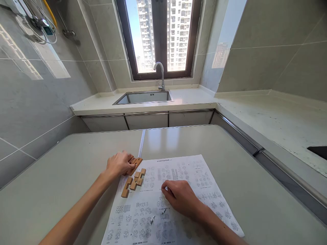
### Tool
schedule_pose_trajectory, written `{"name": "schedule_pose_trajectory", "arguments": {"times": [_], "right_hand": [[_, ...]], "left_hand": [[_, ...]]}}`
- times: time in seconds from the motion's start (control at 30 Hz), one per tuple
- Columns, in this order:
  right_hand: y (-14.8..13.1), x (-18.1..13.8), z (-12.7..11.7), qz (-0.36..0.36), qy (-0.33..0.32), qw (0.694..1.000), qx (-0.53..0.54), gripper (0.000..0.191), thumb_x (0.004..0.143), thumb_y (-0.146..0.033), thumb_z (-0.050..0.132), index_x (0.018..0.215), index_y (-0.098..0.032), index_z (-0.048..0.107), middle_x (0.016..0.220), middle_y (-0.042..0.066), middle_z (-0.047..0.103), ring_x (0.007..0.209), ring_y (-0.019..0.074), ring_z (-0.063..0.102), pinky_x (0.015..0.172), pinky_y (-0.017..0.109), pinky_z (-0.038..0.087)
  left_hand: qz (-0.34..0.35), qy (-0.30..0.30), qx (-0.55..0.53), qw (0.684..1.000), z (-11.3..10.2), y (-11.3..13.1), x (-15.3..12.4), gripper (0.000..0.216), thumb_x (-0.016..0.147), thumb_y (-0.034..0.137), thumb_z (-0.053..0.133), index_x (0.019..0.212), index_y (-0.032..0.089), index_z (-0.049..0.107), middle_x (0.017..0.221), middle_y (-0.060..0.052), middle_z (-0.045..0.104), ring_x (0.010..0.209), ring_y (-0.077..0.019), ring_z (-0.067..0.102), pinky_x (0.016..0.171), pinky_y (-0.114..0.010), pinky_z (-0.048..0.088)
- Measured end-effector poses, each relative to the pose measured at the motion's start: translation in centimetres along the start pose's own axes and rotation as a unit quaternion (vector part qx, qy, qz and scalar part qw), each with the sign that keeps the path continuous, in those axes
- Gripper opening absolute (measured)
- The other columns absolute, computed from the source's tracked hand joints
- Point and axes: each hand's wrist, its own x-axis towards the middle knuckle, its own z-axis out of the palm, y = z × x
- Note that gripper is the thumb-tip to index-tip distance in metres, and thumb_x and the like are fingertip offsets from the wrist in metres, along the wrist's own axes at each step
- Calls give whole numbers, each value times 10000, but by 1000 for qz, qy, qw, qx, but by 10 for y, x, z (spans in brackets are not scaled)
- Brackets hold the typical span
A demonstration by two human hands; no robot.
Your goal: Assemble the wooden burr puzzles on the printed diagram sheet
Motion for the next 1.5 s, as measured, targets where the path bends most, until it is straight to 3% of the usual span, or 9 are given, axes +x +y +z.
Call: {"name": "schedule_pose_trajectory", "arguments": {"times": [0.43,0.7,0.87,1.1,1.27,1.33,1.4,1.5], "right_hand": [[2,0,1,1,-3,1000,-2,184,1020,-163,523,972,-231,687,833,18,792,701,181,710,670,273,452],[3,0,1,2,-3,1000,-1,182,1019,-162,528,965,-233,687,830,17,789,701,180,710,667,270,444],[2,0,1,2,-3,1000,2,179,1025,-163,530,964,-238,682,821,7,784,696,176,705,668,266,444],[2,1,1,5,0,1000,11,186,1014,-161,526,944,-236,682,824,16,784,698,183,698,670,275,429],[0,1,0,17,6,999,31,181,1015,-178,529,925,-232,677,785,8,755,675,173,666,674,282,432],[-2,3,-2,41,13,995,90,170,1039,-243,527,954,-232,674,757,-2,721,641,160,631,657,279,445],[-3,5,-5,78,20,971,225,174,1049,-354,542,1076,-234,665,872,16,719,637,149,616,622,274,462],[-2,10,-12,109,19,887,449,428,1018,-543,575,1334,-256,561,1211,96,665,758,170,664,571,273,485]], "left_hand": [[26,34,-29,999,-2,4,11,326,728,386,689,1026,254,670,1038,-73,816,914,-291,753,650,-308,463],[29,21,6,999,2,8,15,201,721,332,687,898,248,728,977,-97,806,927,-331,747,692,-337,478],[25,11,3,1000,2,8,14,243,665,277,703,900,261,760,991,-88,809,943,-331,750,705,-330,492],[17,6,-75,997,-9,5,6,264,666,275,730,928,247,748,1025,-79,825,966,-323,763,680,-313,508],[36,-18,-195,980,-26,3,-2,334,722,319,761,1034,212,707,1048,-65,836,800,-251,802,587,-263,547],[57,-34,-251,966,-30,9,-8,399,750,357,771,1104,197,678,1071,-70,833,770,-238,810,558,-255,569],[93,-63,-304,946,-28,22,-18,413,768,395,785,1108,191,671,1041,-62,840,806,-231,821,604,-246,606],[144,-110,-354,917,-19,51,-41,408,734,412,826,1059,214,678,941,-26,851,798,-227,821,622,-249,618]]}}
